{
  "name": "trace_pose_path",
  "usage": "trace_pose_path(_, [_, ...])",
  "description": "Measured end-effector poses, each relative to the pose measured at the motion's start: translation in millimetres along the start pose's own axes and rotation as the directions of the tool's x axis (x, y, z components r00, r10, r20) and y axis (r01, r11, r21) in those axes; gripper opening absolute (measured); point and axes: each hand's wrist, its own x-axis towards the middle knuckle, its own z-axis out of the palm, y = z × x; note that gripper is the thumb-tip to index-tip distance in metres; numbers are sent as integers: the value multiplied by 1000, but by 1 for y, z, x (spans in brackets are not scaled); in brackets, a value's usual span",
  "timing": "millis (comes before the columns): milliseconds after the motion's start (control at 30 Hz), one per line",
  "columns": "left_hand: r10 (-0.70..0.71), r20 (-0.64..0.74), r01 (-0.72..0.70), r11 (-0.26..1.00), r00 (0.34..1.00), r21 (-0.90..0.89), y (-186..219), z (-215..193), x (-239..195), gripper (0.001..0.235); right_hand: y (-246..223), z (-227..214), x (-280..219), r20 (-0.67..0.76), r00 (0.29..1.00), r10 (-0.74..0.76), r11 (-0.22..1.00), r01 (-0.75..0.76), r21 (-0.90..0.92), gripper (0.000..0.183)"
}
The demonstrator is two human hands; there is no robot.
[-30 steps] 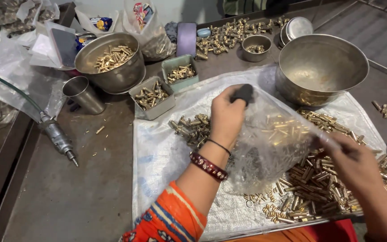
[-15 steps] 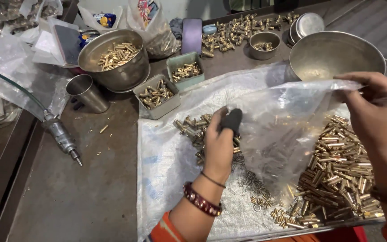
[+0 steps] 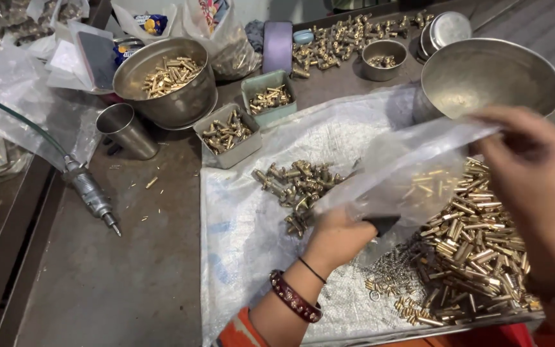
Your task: The person pours brass-colored metal parts from a bowl onto a white sheet, then uses a handheld tool to press or snap small metal pieces onto each part. The person handles the parts one at a time, placing the finished pieces into a pile on the sheet.
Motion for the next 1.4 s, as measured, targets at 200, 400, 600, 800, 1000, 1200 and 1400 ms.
trace_pose_path(200, [-441,50,436,854,896,-282,-58,5,13,44,-15,17,-34,212,974,-84,979,42,197,37])
trace_pose_path(400, [-465,50,267,415,884,-869,-6,-15,6,33,21,50,-87,280,917,283,907,-351,232,64])
trace_pose_path(600, [-467,69,292,425,882,-857,-67,-4,-5,35,56,56,-112,305,756,579,744,-643,180,62])
trace_pose_path(800, [-324,-104,158,688,940,-708,-28,-11,-16,31,51,58,-116,178,766,617,755,-641,141,47])
trace_pose_path(1000, [-235,-65,239,968,970,69,-25,-21,-29,18,0,71,-113,347,777,525,812,-580,70,83])
trace_pose_path(1200, [-167,62,91,770,984,631,-2,-52,-81,26,1,77,-126,428,670,607,758,-650,-57,66])
trace_pose_path(1400, [-194,183,222,964,964,-148,55,-85,-136,63,12,99,-159,557,581,594,778,-592,-211,35])
